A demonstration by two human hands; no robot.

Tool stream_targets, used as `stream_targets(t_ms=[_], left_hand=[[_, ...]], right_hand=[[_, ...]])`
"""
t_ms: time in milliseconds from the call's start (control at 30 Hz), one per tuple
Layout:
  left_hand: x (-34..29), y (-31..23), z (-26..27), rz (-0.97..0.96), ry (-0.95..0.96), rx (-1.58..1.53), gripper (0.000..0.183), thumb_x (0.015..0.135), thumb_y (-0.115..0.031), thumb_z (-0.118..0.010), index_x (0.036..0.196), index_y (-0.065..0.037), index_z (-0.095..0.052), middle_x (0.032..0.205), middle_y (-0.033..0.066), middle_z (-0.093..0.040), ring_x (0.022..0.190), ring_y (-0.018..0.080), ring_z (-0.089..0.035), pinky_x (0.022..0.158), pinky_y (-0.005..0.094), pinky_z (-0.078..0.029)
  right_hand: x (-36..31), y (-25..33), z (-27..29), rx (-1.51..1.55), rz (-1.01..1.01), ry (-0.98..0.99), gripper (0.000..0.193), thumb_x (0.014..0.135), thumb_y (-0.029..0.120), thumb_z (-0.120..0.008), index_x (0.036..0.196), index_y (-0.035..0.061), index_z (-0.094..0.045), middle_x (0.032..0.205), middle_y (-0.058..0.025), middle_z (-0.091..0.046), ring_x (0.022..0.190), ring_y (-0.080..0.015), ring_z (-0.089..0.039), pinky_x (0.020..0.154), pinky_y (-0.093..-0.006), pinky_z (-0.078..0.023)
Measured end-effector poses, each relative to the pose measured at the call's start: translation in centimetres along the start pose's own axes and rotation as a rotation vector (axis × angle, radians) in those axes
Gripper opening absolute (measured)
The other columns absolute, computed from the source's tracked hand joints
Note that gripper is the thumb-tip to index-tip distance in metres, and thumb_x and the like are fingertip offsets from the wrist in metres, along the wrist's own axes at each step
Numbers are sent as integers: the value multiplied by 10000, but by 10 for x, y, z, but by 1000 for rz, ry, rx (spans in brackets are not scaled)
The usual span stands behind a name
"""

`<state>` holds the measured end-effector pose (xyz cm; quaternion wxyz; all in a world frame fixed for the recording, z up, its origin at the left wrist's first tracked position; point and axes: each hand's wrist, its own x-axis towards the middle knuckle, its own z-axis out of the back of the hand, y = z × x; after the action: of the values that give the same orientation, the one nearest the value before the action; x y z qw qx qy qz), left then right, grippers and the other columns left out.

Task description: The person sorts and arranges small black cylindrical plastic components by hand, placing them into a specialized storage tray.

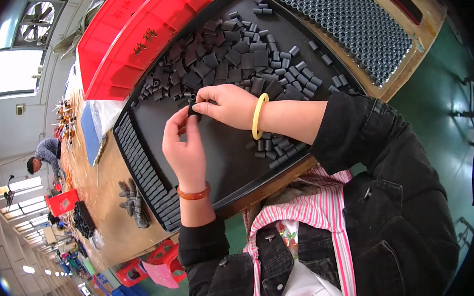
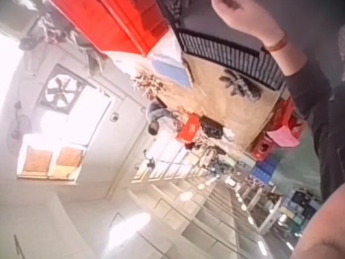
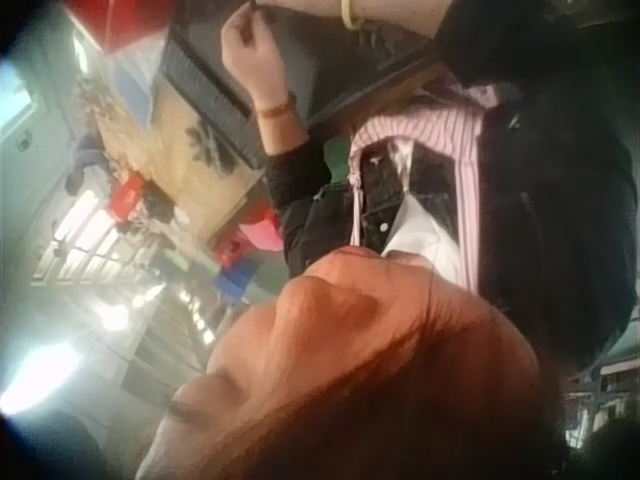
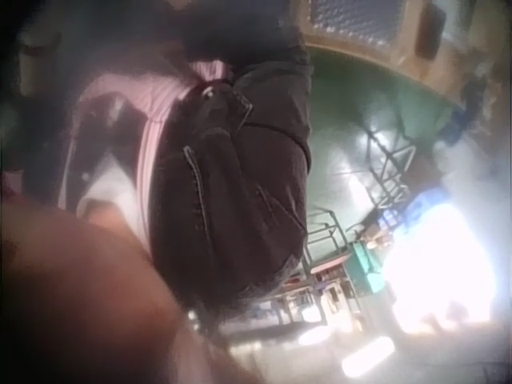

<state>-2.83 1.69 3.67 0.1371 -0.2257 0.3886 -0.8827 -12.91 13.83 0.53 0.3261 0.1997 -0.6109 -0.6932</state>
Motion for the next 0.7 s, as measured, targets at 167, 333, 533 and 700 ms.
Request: stream_targets(t_ms=[167, 333, 533, 700], left_hand=[[-6, 4, -4, -405, -113, 525, 294, 807, -63, -689, 1095, -41, -638, 968, 87, -637, 856, 240, -605, 750, 322, -485], [-4, 6, -3, -207, -148, 173, 231, 832, -51, -686, 1060, -28, -658, 930, 42, -640, 815, 138, -589, 700, 252, -481], [-6, 26, 0, 56, -27, -210, 165, 881, -41, -651, 1039, 4, -654, 891, -11, -622, 787, 55, -547, 715, 200, -459], [-9, 25, -3, 139, 34, -392, 164, 889, -41, -645, 1039, 26, -644, 880, 5, -627, 786, 64, -552, 747, 197, -458]], right_hand=[[-1, -1, -1, -33, 9, 51, 288, 890, 292, -581, 966, 25, -660, 880, -165, -669, 830, -308, -636, 754, -378, -484], [3, -3, -2, 156, -51, -30, 258, 909, 237, -572, 1000, 7, -644, 835, -106, -654, 779, -205, -613, 731, -322, -480], [-1, 7, 1, 295, -74, -77, 188, 931, 175, -553, 1001, 7, -599, 822, -63, -626, 777, -120, -584, 727, -277, -474], [-1, 5, -1, -103, 243, 7, 248, 901, 253, -580, 965, 16, -616, 913, -169, -662, 879, -341, -627, 769, -401, -490]])
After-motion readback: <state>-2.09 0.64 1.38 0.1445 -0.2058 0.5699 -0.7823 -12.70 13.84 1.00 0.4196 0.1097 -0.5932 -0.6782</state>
